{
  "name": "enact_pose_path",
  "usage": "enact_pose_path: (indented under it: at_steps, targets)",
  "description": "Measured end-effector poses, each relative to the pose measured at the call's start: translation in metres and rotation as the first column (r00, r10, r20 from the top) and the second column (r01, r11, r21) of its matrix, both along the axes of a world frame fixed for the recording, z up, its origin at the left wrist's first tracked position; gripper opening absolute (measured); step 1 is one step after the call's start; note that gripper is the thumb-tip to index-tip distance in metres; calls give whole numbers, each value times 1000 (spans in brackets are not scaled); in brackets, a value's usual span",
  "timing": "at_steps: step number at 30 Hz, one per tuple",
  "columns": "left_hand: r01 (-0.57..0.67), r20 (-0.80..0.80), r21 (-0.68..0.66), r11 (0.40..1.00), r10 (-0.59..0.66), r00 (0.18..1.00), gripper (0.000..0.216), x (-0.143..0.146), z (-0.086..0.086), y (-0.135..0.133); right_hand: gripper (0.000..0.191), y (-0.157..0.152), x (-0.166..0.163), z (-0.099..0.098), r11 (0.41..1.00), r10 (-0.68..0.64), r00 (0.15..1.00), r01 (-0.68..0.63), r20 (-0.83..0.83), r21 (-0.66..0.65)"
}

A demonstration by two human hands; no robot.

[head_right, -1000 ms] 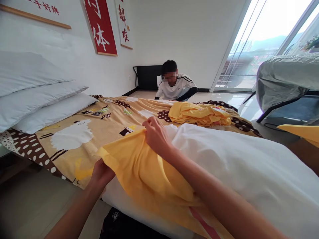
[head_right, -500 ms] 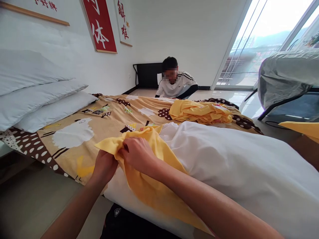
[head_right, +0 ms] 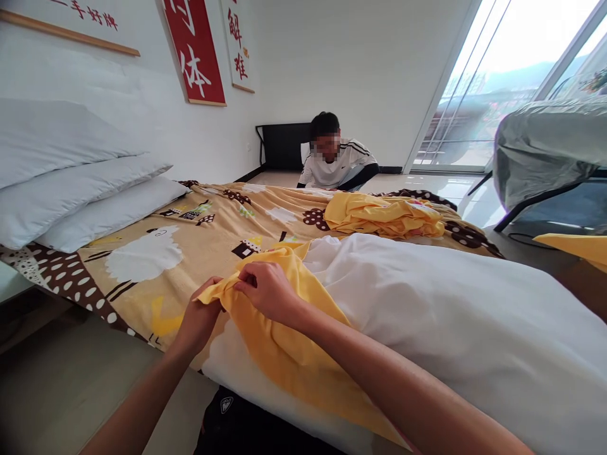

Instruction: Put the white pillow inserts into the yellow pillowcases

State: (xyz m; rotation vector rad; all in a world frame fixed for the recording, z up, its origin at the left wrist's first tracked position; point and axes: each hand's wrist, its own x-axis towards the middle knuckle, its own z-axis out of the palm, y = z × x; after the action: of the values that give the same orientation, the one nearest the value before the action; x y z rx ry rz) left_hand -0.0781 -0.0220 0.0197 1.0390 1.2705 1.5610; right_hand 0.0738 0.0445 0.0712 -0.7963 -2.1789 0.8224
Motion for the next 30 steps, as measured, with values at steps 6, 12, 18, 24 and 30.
enact_pose_path:
  at_steps: [6,12,18,24,30]
  targets:
    - [195,364,-104,975,-145,920,28,4,21,-10,10,-5,-7,-7,997,38,999,-36,-27,61]
    - [211,210,-167,963,-174,962,16,-5,26,-9,7,-10,-4,-11,960,158,984,-172,79,221]
    - [246,322,-209,947,-171,931,23,-17,24,-3,17,-50,26,-21,751,-105,950,-118,294,650]
    - [237,492,-213,948,-106,864,16,-14,24,4,12,-69,52,-53,458,-502,770,-149,393,876]
    - [111,617,-279,954,89,782,23,-9,29,12,14,-71,64,-54,504,-457,731,-257,506,825]
